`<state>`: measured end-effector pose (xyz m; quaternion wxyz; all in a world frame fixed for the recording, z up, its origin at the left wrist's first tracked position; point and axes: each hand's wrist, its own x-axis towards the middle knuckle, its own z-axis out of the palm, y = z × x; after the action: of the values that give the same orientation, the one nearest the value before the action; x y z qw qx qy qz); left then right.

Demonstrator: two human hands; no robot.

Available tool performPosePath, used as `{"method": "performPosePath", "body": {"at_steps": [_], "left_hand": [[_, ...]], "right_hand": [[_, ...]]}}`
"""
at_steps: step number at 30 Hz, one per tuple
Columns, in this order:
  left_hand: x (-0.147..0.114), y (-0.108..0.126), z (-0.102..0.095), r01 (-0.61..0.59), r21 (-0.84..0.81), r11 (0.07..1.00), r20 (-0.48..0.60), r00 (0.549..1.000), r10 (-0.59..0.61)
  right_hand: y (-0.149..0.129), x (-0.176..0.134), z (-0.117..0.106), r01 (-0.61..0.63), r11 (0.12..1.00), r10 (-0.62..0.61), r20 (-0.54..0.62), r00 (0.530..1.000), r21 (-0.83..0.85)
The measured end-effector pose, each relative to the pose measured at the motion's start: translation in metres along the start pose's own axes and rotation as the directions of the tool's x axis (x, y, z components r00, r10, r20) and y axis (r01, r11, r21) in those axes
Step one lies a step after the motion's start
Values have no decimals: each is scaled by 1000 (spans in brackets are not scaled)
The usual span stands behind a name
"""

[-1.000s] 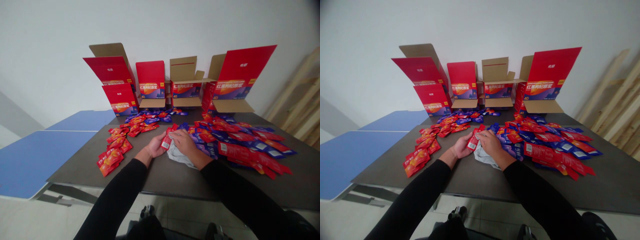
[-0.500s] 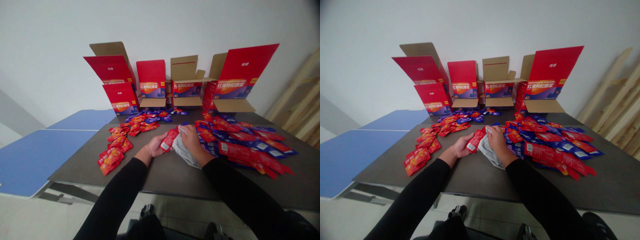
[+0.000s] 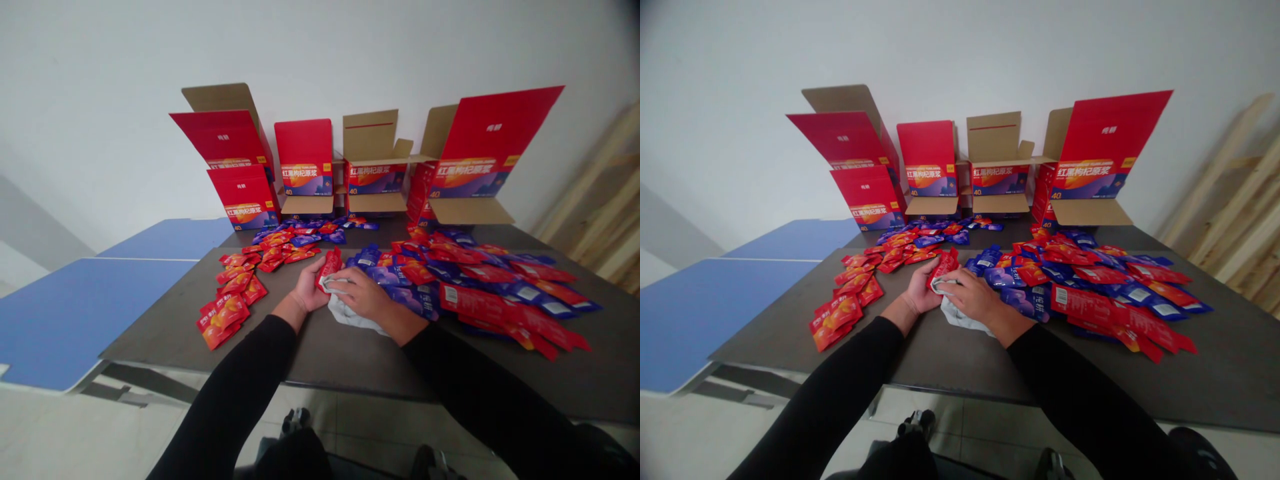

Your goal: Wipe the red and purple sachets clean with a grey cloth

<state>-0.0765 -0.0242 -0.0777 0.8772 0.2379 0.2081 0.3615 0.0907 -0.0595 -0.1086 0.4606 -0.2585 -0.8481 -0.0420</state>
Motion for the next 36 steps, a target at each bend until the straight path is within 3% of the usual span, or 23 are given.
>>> {"method": "performPosePath", "body": {"at_steps": [4,9,19,36], "left_hand": [[0,-7,2,56,49,997,17,998,-57],[0,-17,3,132,110,985,-13,991,-131],[5,-26,7,28,149,988,-20,999,-25],[6,-25,1,26,191,981,59,998,-38]], "right_hand": [[-3,2,1,62,998,-60,62,996,-30],[-1,1,2,-46,998,47,24,999,-40],[12,1,4,-240,971,237,-189,953,10],[23,-1,-2,-377,926,360,-255,898,-22]]}}
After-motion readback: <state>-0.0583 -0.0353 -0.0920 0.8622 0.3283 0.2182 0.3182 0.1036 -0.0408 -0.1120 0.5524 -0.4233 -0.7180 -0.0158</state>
